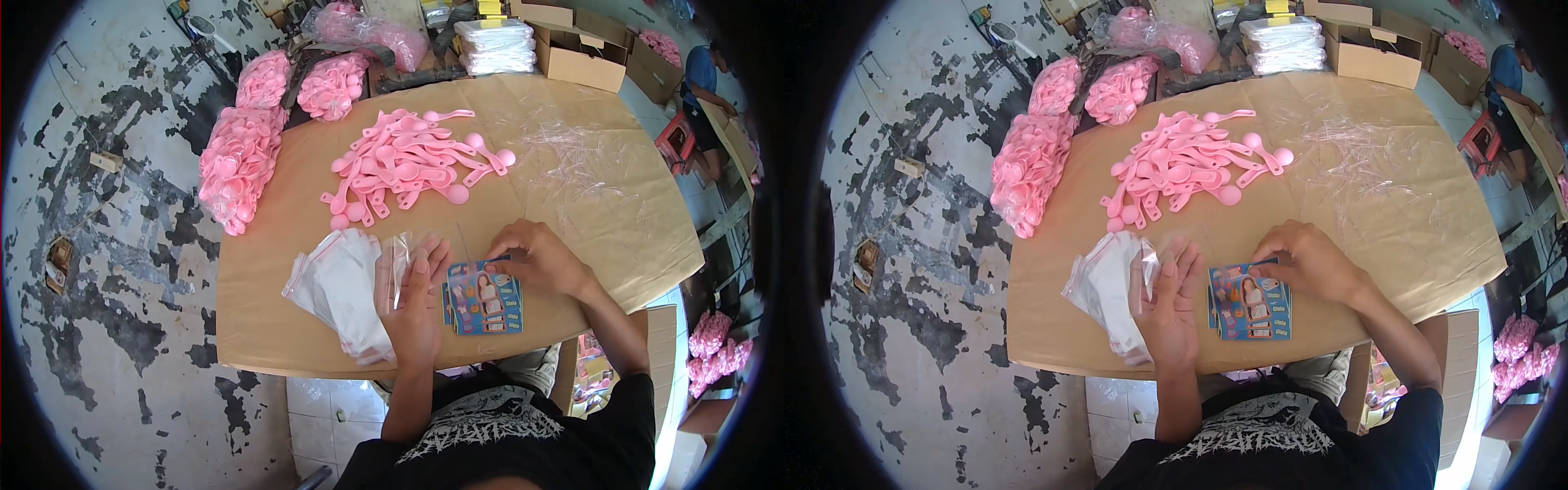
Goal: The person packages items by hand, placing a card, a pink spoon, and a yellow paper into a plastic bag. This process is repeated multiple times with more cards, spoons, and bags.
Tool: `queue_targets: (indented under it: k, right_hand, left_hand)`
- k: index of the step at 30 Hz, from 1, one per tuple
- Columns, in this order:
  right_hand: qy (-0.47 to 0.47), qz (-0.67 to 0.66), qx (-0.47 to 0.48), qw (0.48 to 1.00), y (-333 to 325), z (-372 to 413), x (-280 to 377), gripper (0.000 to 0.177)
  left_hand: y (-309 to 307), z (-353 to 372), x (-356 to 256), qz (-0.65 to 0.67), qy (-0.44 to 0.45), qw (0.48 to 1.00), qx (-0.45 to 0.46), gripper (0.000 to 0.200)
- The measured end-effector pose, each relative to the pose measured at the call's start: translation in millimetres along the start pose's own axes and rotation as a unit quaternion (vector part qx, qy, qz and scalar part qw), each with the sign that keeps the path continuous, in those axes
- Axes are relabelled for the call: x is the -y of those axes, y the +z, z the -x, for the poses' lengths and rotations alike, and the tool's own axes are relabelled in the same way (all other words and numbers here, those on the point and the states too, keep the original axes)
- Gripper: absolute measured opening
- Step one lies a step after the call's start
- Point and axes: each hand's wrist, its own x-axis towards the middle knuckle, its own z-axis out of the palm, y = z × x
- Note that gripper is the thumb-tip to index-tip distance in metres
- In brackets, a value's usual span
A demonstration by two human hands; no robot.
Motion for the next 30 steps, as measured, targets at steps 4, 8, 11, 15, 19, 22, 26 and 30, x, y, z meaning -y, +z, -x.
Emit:
queue_targets:
  k: [4,8,11,15,19,22,26,30]
  right_hand:
    - [0.037,-0.034,0.022,0.998,-4,5,0,0.013]
    - [0.105,-0.151,-0.067,0.981,-2,6,2,0.015]
    - [0.093,-0.227,-0.090,0.965,-8,6,18,0.017]
    - [0.088,-0.225,-0.078,0.967,-2,6,24,0.017]
    - [0.057,-0.171,-0.022,0.983,-2,4,26,0.015]
    - [0.034,-0.172,0.012,0.984,-1,4,28,0.015]
    - [0.078,-0.285,0.003,0.955,5,6,39,0.016]
    - [0.150,-0.403,-0.011,0.903,18,9,47,0.015]
  left_hand:
    - [-8,3,3,-0.027,0.005,1.000,-0.009,0.032]
    - [-11,2,5,-0.023,0.020,0.999,-0.017,0.029]
    - [-5,2,2,-0.011,0.005,0.999,-0.033,0.030]
    - [-1,3,0,-0.050,-0.019,0.998,-0.017,0.035]
    - [-2,1,2,-0.048,-0.011,0.999,-0.002,0.034]
    - [-13,1,10,-0.061,-0.035,0.997,0.040,0.030]
    - [-14,4,11,-0.147,-0.086,0.980,0.106,0.028]
    - [-5,10,17,-0.163,-0.067,0.959,0.222,0.055]
